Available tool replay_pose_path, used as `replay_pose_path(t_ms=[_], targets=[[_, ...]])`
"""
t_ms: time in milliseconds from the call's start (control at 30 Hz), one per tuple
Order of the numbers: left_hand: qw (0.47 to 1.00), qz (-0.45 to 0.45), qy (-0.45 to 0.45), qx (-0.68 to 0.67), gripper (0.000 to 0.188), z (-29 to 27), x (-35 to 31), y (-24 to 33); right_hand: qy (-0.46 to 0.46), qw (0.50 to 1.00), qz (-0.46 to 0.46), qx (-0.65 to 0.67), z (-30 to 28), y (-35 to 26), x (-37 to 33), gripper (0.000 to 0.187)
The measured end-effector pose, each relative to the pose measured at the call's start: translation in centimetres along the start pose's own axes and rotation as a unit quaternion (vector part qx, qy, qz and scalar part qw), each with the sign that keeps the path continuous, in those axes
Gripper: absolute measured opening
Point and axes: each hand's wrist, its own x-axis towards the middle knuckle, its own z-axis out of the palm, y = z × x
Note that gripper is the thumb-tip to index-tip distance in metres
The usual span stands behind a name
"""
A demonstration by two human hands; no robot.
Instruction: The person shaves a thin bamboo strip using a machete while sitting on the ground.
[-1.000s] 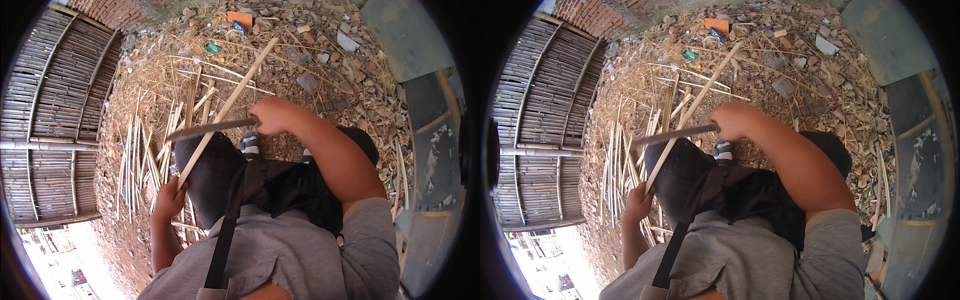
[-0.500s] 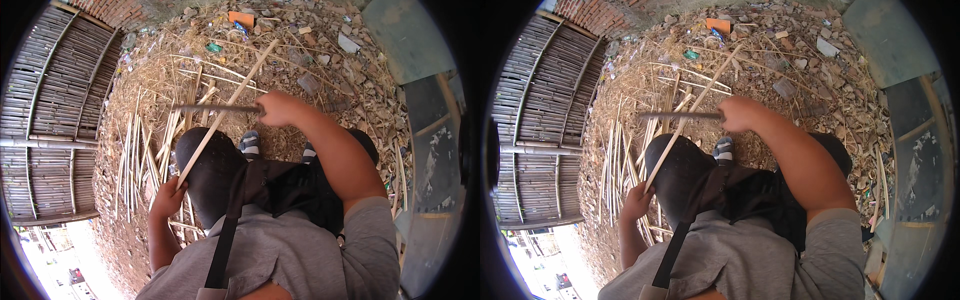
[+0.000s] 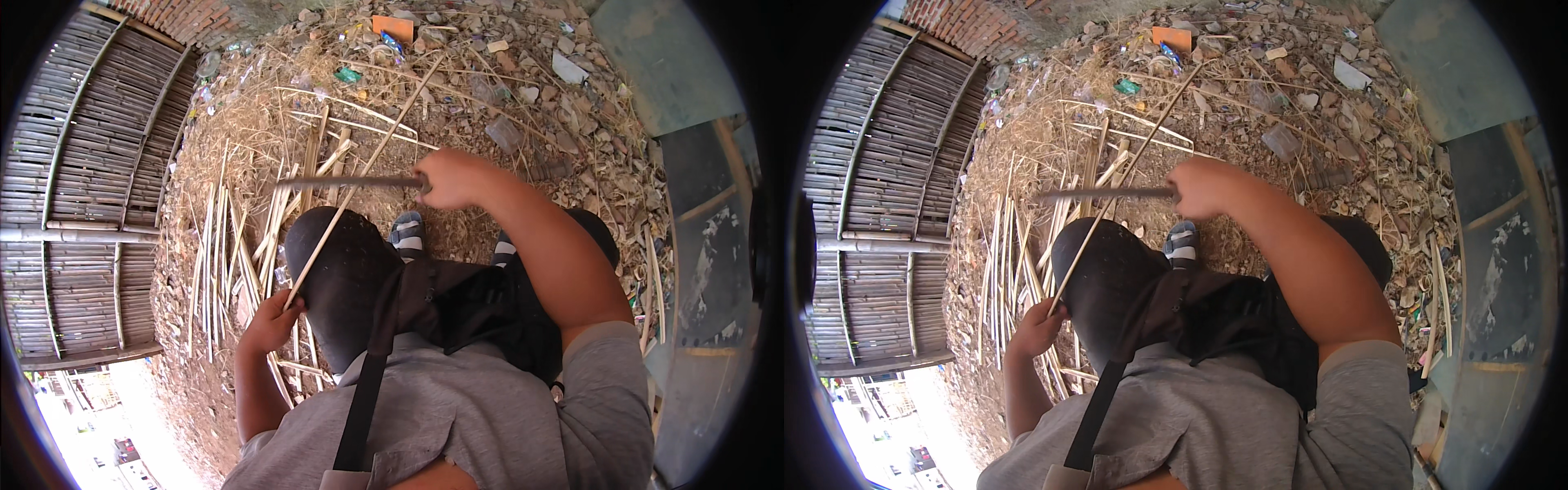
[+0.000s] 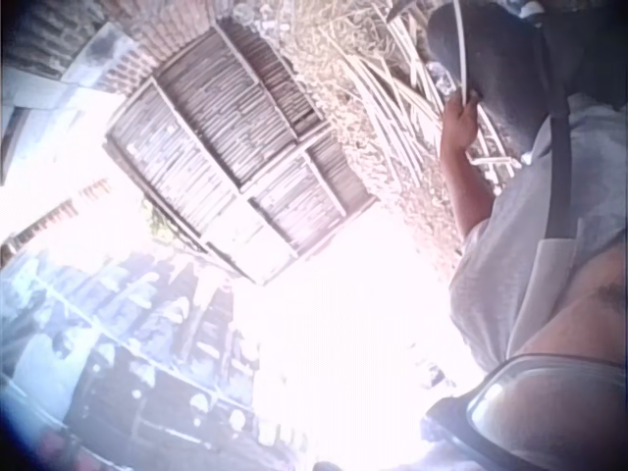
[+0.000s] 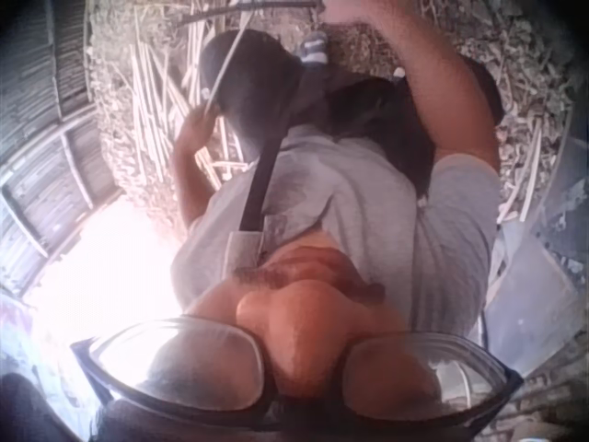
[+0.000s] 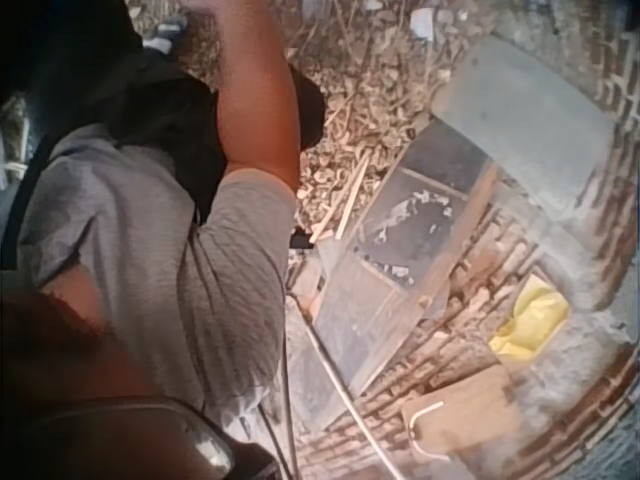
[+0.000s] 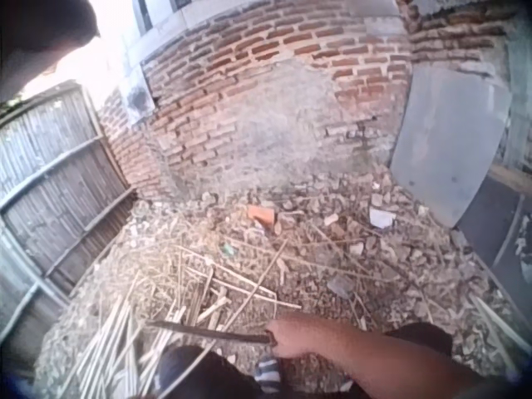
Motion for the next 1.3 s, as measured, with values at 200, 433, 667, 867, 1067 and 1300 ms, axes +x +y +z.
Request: replay_pose_path(t_ms=[200,433,667,867,1067,1300], targets=[[0.998,0.037,0.038,0.031,0.024,1.0,-0.2,0.2,-0.029,0.999,0.014,0.025,-0.8,2.7,0.3,0.045],[0.99,0.042,0.08,0.107,0.025,1.0,-0.7,1.5,0.064,0.997,0.039,0.028,-0.3,4.1,0.6,0.05],[0.981,0.072,0.127,0.127,0.023,1.9,-0.5,0.4,-0.025,1.0,0.012,-0.015,-0.7,1.5,0.1,0.058],[0.981,0.065,0.122,0.138,0.022,1.6,-0.5,1.5,0.114,0.984,0.115,0.078,-2.8,5.9,0.0,0.057],[0.985,0.036,0.108,0.13,0.023,1.4,-0.9,1.9,-0.036,0.998,-0.038,-0.038,0.4,-0.6,-0.1,0.051],[0.986,0.044,0.106,0.124,0.023,1.5,-0.2,0.6,0.091,0.988,0.108,0.066,-1.4,6.1,1.1,0.055]])
